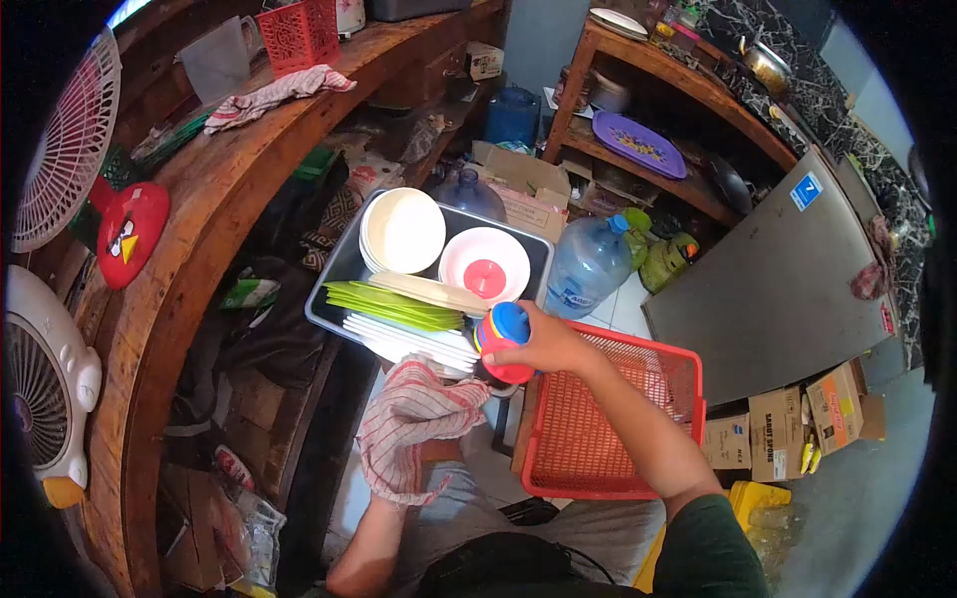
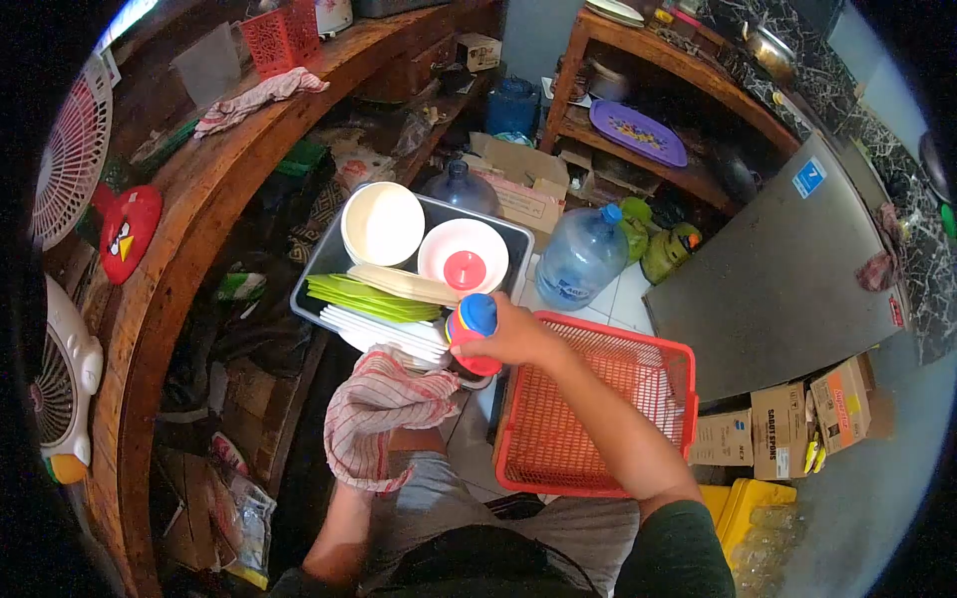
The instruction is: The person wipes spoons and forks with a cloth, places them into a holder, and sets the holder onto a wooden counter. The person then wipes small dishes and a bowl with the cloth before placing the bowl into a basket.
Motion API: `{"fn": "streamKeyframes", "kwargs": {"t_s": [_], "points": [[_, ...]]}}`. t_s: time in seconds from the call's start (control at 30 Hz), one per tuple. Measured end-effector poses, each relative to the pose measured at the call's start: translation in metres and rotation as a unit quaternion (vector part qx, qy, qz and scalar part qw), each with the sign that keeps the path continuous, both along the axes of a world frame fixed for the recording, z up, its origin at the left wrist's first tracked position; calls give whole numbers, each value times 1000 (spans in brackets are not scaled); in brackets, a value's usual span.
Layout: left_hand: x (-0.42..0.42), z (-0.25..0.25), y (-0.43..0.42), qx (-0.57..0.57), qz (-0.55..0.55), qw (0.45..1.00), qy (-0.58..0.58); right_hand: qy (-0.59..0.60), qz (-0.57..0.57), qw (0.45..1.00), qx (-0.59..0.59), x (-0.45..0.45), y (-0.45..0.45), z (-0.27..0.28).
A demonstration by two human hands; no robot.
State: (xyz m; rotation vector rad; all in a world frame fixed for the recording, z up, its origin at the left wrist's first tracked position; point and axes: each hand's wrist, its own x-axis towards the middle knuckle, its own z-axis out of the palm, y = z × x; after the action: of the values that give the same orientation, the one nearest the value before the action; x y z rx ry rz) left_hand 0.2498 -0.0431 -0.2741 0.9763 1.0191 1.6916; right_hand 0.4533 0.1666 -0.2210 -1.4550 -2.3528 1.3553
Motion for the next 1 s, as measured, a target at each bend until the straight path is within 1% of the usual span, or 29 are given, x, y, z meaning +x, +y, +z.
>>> {"fn": "streamKeyframes", "kwargs": {"t_s": [0.07, 0.1, 0.17, 0.2, 0.27, 0.3, 0.37, 0.5, 0.57, 0.6, 0.67, 0.8, 0.87, 0.9, 0.97, 1.0], "points": [[7, 4, -3, -27, 25, 998, -45, 34, -62, 997, 20, -1, -8, -4], [11, 7, -2, -27, 24, 998, -46, 33, -63, 997, 21, -1, -10, -3], [23, 39, 4, -26, 97, 995, 14, 58, -73, 996, 5, -3, -13, 1], [24, 33, 4, -25, 97, 995, 14, 57, -73, 996, 6, -4, -15, 3], [24, 23, 4, -13, 105, 994, 15, 18, -73, 996, 55, -5, -19, 5], [24, 19, 3, -13, 106, 994, 15, 18, -72, 996, 55, -5, -21, 7], [23, 25, 3, 11, 101, 993, 57, -25, -85, 995, 47, -5, -25, 11], [22, 29, 1, -1, 127, 990, 57, 14, -44, 998, 35, -2, -26, 18], [21, 38, 1, 31, 117, 979, 167, 7, -64, 993, 101, -2, -28, 13], [21, 38, 2, 32, 117, 979, 167, 7, -65, 993, 102, -1, -29, 13], [22, 37, 1, 28, 119, 986, 111, 21, -57, 994, 96, 1, -29, 15], [23, 41, 0, 35, 114, 984, 132, 8, -77, 989, 129, 8, -32, 1], [23, 37, -1, 32, 127, 984, 118, 61, -79, 991, 86, 12, -37, 9], [22, 36, 0, 32, 128, 984, 118, 62, -79, 991, 86, 14, -38, 10], [22, 33, -1, 15, 127, 983, 134, 4, -95, 991, 99, 19, -41, 12], [22, 33, -1, 15, 127, 983, 133, 4, -95, 991, 99, 23, -42, 9]]}}
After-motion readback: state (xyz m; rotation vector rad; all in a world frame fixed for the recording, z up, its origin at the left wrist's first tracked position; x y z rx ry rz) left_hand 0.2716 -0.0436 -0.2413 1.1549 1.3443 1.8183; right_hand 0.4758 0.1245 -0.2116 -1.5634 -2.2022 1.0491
